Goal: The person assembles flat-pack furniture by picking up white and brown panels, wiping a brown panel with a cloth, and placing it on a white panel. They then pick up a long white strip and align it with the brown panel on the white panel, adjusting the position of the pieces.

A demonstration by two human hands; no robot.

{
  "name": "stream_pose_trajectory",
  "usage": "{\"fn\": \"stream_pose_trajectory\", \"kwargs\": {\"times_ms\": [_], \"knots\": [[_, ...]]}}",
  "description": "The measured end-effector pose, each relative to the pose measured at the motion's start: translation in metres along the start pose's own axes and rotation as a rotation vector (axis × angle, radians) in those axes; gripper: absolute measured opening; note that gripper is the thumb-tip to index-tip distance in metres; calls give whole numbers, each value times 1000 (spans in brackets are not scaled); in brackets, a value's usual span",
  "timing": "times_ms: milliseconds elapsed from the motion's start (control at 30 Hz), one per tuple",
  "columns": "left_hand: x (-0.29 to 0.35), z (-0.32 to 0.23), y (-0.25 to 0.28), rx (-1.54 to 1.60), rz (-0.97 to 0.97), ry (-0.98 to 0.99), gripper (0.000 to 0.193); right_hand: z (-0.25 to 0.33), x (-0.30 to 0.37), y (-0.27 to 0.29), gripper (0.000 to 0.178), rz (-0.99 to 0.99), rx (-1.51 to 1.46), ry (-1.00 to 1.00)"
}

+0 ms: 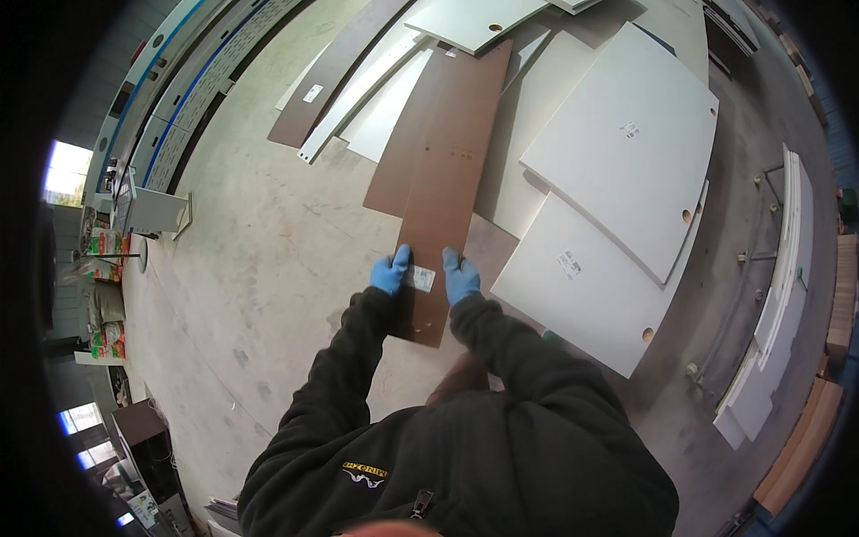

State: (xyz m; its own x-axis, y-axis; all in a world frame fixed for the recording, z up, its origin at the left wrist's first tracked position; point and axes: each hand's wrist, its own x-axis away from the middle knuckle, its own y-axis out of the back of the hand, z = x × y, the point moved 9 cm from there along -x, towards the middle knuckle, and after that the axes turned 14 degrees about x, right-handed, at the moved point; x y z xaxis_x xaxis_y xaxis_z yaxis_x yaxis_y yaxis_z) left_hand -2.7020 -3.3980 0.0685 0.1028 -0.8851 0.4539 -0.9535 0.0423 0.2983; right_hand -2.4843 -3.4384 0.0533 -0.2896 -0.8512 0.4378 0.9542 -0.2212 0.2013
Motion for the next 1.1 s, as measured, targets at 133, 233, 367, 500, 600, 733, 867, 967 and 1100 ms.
{"fn": "stream_pose_trajectory", "kwargs": {"times_ms": [133,233,367,500,600,733,867,967,1100], "knots": [[37,25,14,27,-30,66,74,-11,33,3,50,140,42,-55],[51,56,11,45,-13,106,72,-2,12,22,49,102,54,-59],[84,106,21,89,-30,52,72,26,-50,42,48,-14,-30,-14],[168,163,59,136,-20,185,64,33,-68,34,49,76,-22,-90],[224,172,84,128,-53,237,55,36,-32,31,47,40,-55,-91],[263,138,96,173,-71,135,48,59,22,42,50,20,-155,-80],[265,87,88,99,-28,55,41,117,55,90,51,-32,-271,41],[248,27,52,280,75,-5,38,147,83,144,44,-103,-291,89],[241,-107,-45,533,211,-341,34,158,131,223,41,-155,-346,143]]}}
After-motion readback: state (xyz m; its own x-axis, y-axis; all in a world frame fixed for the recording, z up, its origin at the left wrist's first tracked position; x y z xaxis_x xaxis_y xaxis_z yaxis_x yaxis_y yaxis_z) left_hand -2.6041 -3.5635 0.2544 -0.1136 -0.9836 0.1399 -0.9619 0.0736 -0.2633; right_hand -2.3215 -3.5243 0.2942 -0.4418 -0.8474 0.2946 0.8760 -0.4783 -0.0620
